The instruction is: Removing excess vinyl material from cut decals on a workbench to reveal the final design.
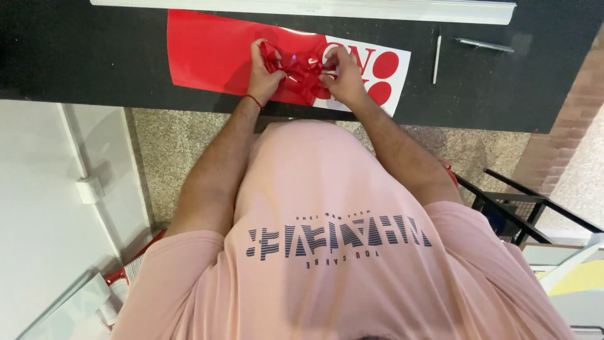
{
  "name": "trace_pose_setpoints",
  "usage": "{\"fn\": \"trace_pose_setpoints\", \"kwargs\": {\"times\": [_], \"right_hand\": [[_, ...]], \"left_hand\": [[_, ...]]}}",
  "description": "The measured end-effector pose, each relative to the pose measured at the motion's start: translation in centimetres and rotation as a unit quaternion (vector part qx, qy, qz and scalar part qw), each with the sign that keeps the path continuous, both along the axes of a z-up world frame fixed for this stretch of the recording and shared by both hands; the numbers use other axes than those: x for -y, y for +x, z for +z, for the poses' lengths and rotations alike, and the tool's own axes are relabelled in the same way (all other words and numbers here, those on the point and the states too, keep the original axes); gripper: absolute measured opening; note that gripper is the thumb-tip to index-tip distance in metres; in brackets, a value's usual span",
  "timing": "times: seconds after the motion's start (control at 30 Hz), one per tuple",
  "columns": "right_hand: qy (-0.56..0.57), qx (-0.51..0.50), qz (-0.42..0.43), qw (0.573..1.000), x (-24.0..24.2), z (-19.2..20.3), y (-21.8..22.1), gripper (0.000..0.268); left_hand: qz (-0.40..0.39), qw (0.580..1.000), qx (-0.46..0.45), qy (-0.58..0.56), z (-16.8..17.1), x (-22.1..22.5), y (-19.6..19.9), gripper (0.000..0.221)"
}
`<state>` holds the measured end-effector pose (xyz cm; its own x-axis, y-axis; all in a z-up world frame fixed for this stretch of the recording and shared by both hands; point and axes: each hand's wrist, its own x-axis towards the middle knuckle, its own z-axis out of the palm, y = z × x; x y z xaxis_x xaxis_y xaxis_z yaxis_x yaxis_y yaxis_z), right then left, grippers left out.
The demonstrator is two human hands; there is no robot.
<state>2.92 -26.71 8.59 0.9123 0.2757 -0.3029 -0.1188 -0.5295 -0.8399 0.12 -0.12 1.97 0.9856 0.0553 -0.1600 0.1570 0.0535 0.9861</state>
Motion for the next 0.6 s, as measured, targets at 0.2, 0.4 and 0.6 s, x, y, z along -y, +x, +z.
{"fn": "trace_pose_setpoints", "kwargs": {"times": [0.2,0.4,0.6], "right_hand": [[0.251,-0.115,-0.049,0.960,2.1,-2.8,0.6,0.050],[0.195,-0.016,-0.054,0.979,4.7,-3.7,-0.2,0.047],[0.008,0.085,0.069,0.994,3.9,-2.9,-2.5,0.050]], "left_hand": [[0.005,1.000,-0.007,-0.006,-1.2,-0.1,-0.1,0.071],[0.030,0.996,-0.011,-0.088,-3.3,-0.4,0.1,0.071],[0.047,0.992,-0.027,-0.114,-3.9,-0.6,-0.1,0.064]]}}
